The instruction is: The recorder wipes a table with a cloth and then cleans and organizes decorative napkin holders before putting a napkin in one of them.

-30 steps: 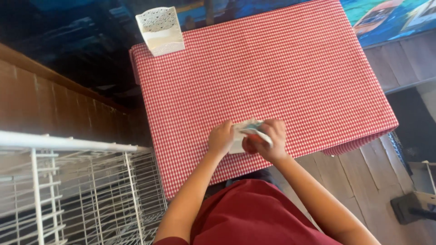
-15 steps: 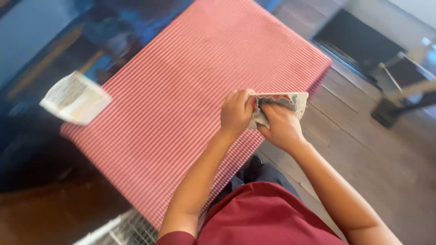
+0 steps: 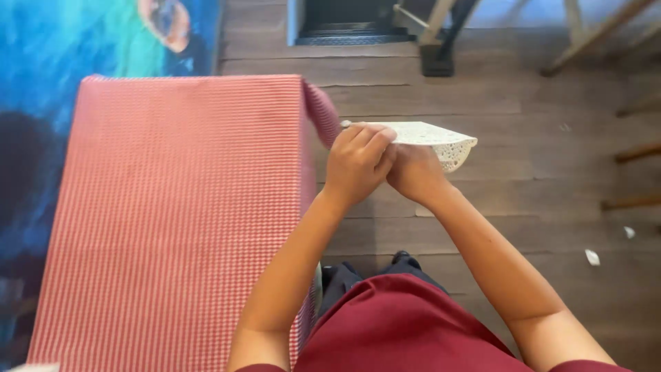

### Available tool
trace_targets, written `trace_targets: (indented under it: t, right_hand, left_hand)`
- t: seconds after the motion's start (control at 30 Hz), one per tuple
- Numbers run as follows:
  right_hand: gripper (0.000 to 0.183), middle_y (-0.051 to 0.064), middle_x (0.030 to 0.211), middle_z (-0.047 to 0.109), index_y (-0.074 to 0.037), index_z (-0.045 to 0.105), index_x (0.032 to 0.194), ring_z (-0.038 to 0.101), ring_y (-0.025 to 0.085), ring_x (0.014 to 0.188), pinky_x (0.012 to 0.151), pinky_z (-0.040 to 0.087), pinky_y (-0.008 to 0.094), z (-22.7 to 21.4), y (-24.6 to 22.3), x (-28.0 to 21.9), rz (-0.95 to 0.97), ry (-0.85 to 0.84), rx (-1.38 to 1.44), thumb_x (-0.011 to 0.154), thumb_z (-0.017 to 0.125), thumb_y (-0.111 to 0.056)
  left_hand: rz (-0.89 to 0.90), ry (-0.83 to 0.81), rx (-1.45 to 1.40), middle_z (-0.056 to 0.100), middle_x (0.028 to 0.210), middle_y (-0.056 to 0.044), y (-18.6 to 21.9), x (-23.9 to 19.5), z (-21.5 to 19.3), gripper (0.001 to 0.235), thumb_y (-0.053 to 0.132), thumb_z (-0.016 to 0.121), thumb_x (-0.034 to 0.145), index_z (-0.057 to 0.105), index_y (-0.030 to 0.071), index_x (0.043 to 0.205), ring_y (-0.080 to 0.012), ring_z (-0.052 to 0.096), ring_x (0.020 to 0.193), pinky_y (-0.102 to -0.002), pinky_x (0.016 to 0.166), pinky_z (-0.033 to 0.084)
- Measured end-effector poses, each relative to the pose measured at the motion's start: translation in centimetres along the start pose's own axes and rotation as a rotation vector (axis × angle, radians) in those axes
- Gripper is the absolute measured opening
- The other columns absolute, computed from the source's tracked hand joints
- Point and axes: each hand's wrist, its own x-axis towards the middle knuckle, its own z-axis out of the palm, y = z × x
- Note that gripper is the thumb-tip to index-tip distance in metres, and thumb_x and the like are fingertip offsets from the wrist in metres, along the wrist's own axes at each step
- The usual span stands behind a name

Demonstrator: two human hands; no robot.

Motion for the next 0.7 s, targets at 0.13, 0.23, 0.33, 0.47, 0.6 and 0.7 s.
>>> trace_targets:
  t: [0.13,0.23,0.33,0.47,0.6,0.7]
  right_hand:
    - [0.023,0.019,0.103,0.073,-0.003,0.07,0.103,0.069,0.039,0.093,0.078,0.053,0.051,-5.4,4.3,-2.7,0.107,0.06,-0.053,0.082,0.066,-0.01]
    - [0.03,0.018,0.107,0.072,-0.005,0.068,0.108,0.066,0.04,0.101,0.082,0.051,0.052,-9.5,7.3,-4.9,0.195,0.03,0.015,0.08,0.068,-0.015]
    - [0.028,0.019,0.113,0.071,-0.004,0.066,0.114,0.064,0.042,0.108,0.089,0.05,0.053,-11.5,10.6,-7.7,0.244,0.095,0.048,0.087,0.065,-0.013]
    - [0.029,0.02,0.12,0.069,-0.002,0.064,0.121,0.062,0.043,0.113,0.093,0.05,0.052,-15.0,13.6,-10.9,0.33,0.104,0.198,0.094,0.061,-0.013]
    - [0.03,0.02,0.122,0.07,-0.001,0.064,0.125,0.063,0.043,0.115,0.094,0.049,0.049,-16.3,16.3,-14.4,0.35,0.16,0.287,0.097,0.059,-0.012]
    - [0.033,0.015,0.12,0.073,0.0,0.064,0.127,0.069,0.03,0.113,0.094,0.051,0.04,-16.8,18.5,-17.0,0.493,0.222,0.513,0.097,0.059,-0.013]
  left_hand:
    - [-0.039,-0.089,-0.167,0.066,0.12,-0.008,2.6,1.9,5.3,0.033,0.023,0.076,0.093,0.063,0.011,0.122,-0.0306,0.064,0.116,-0.045,0.102,0.052]
    - [-0.126,-0.174,-0.291,0.054,0.146,-0.015,3.8,2.4,9.9,0.062,0.037,0.081,0.09,0.056,0.012,0.141,-0.036,0.053,0.136,-0.046,0.115,0.045]
    - [-0.242,-0.269,-0.423,0.04,0.161,-0.021,4.5,2.0,14.9,0.083,0.047,0.084,0.084,0.048,0.013,0.151,-0.0394,0.042,0.148,-0.047,0.121,0.038]
    - [-0.367,-0.387,-0.713,0.039,0.164,-0.019,6.2,2.2,20.3,0.099,0.052,0.085,0.079,0.039,0.014,0.159,-0.0354,0.04,0.154,-0.045,0.125,0.037]
    - [-0.561,-0.544,-1.179,0.039,0.165,-0.017,8.3,2.6,23.9,0.116,0.059,0.086,0.074,0.029,0.015,0.165,-0.0326,0.04,0.154,-0.044,0.125,0.035]
    - [-0.674,-0.567,-1.409,0.034,0.168,-0.015,9.5,2.5,26.4,0.121,0.064,0.086,0.072,0.027,0.015,0.166,-0.0313,0.035,0.156,-0.044,0.125,0.032]
